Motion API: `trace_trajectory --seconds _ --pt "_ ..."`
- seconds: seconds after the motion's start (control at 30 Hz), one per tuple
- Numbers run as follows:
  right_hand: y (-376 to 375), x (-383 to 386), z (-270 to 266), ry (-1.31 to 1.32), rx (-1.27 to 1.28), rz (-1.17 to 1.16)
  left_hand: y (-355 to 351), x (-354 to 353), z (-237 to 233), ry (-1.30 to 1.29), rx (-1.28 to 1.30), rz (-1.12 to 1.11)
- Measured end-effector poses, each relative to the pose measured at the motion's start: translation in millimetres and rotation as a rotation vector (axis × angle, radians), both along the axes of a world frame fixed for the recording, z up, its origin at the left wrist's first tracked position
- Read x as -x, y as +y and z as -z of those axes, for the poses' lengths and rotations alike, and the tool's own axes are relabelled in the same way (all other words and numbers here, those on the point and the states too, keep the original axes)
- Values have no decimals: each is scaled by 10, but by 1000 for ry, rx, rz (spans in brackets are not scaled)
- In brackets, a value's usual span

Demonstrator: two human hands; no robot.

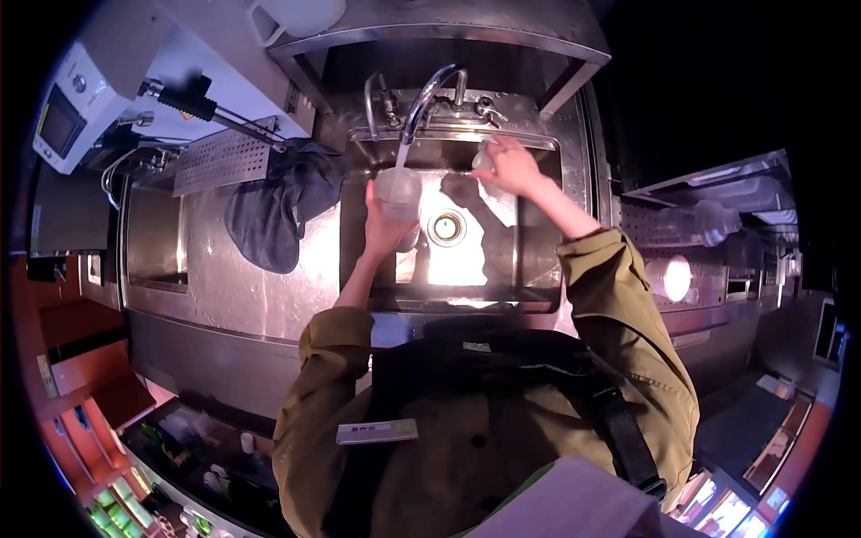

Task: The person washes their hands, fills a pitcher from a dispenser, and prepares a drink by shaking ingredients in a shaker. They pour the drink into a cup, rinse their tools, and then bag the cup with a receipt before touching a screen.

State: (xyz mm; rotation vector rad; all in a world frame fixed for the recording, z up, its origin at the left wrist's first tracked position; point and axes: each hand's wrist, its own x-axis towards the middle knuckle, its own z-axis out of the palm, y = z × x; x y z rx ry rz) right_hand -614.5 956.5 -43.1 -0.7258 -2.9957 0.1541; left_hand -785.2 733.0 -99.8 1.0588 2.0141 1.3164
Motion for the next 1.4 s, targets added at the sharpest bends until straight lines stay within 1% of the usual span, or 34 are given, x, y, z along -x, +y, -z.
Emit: trace_trajectory --seconds 0.03,0.07,0.13,0.2,0.23,0.27,0.3,0.33,0.37,0.4,0.47,0.53,0.57,0.63,0.67,0.73,0.77,0.8,0.87,0.9,0.93,1.0,1.1,1.13,1.2,1.23,1.27,1.33,1.37,1.4 --pt "-107 -54 45 63 28 -41 -16 -32 104 69 -8 -35" --pt "-223 -97 88 90 104 10 -63 -75 183 137 -14 -71" --pt "-360 -186 22 53 183 7 -18 -68 197 -92 -13 -144" --pt "-492 -353 50 62 293 121 -49 -77 225 -328 7 -208" --pt "-523 -412 53 85 317 153 -10 -59 281 -162 -22 -303" --pt "-529 -461 50 111 338 184 19 -59 319 -28 -35 -207" --pt "-547 -519 20 139 423 200 -1 -108 271 104 -44 -114" --pt "-585 -582 20 155 431 222 -36 -161 244 232 -48 -29" --pt "-645 -641 33 169 445 237 -32 -89 350 -30 108 -191" --pt "-659 -662 34 190 451 248 -38 13 367 -29 -65 -253" --pt "-648 -721 37 257 511 259 -90 -3 457 -62 -20 -83" --pt "-741 -798 81 310 599 272 -110 -132 213 130 48 -25" --pt "-772 -822 105 313 586 272 -136 14 454 -2 -11 -152" --pt "-787 -872 70 350 713 297 -147 4 262 -88 56 -201" --pt "-808 -898 68 365 784 312 -156 67 515 168 -2 -110" --pt "-838 -917 29 345 769 378 -123 -161 123 175 192 -95" --pt "-856 -950 185 397 653 343 -159 13 415 6 146 -212" --pt "-822 -949 311 455 525 305 -143 -6 333 38 159 -170" --pt "-803 -939 19 382 895 430 -143 -135 89 96 198 -87" --pt "-852 -960 -69 328 1088 497 -123 -203 175 195 220 -69" --pt "-856 -967 43 459 1009 431 -139 -205 262 192 129 -46" --pt "-831 -995 142 538 1022 457 -165 -184 412 -337 -42 -148" --pt "-776 -1041 134 637 1081 520 -182 -341 537 -863 26 -266" --pt "-778 -1063 102 699 1108 552 -141 -488 574 -980 -13 -332" --pt "-787 -1108 -6 796 1064 591 -64 -526 635 -1383 -20 -122" --pt "-779 -1142 -78 848 1091 574 41 -599 723 -1404 26 -170" --pt "-782 -1168 -164 921 1176 584 88 -655 799 -1505 -29 -157" --pt "-729 -1257 -216 950 1135 596 248 -774 609 -1704 -165 -131" --pt "-682 -1312 -177 945 1110 604 306 -843 524 -1741 -245 4" --pt "-665 -1349 -172 978 1125 620 331 -867 577 -1862 -289 135"
